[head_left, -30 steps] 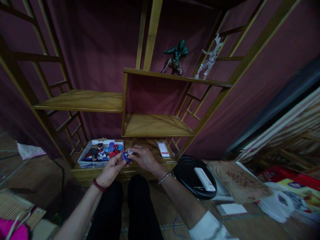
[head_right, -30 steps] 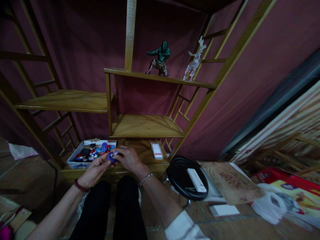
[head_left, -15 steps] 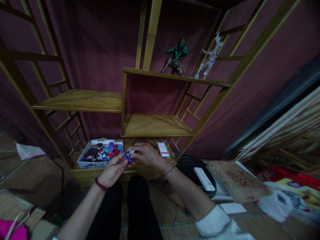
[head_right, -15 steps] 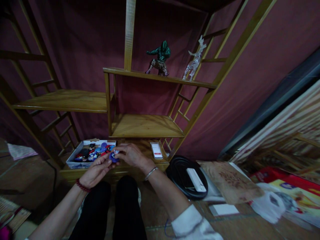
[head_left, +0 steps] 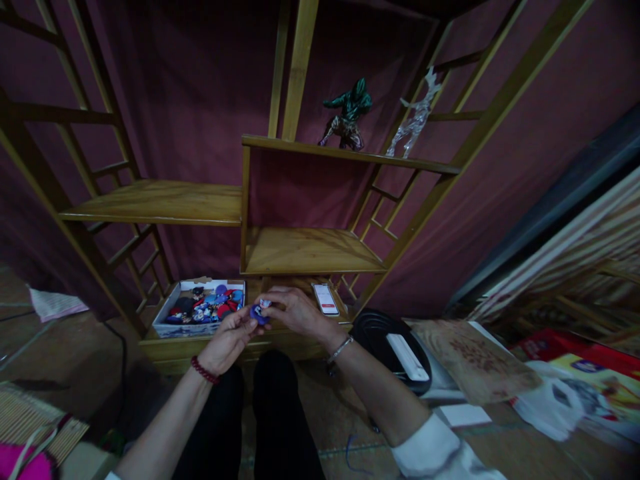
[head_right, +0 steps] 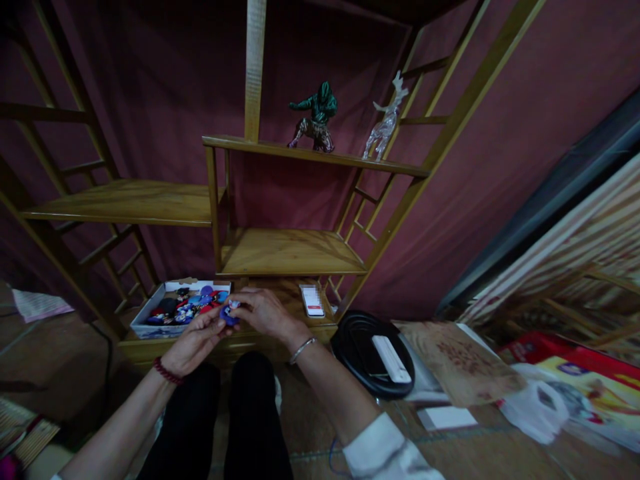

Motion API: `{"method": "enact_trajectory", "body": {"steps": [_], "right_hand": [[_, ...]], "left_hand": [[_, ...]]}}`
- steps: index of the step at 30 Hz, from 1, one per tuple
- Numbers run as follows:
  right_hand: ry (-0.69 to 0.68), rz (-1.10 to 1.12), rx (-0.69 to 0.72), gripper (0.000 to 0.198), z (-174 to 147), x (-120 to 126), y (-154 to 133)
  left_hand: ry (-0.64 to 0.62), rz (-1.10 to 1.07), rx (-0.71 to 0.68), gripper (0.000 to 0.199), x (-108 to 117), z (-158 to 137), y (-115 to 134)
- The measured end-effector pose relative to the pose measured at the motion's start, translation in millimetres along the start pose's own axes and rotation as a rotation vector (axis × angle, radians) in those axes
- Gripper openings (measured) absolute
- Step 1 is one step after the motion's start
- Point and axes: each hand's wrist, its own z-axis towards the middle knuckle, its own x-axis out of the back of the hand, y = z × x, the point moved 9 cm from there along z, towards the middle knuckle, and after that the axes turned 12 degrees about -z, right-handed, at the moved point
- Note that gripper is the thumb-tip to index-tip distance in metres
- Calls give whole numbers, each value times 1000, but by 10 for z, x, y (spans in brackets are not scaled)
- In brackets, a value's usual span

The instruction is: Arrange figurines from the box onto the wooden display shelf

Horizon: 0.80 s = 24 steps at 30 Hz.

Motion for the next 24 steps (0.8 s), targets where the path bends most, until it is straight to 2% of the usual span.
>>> {"method": "enact_trajectory", "body": {"steps": [7,14,18,24], "right_hand": [[-12,12,32,22,13,18,0],[23,52,-96,32,-26,34,146],[47,86,-135,26,-57,33,196],[102,83,-118,20,-82,109,184]], "left_hand": [[6,-7,2,31,-5,8,-33],[14,-11,-4,33,-53,29,-36],[18,-9,-17,34,-71,45,-28],[19,-16,-13,34,-104,67,-46]]}}
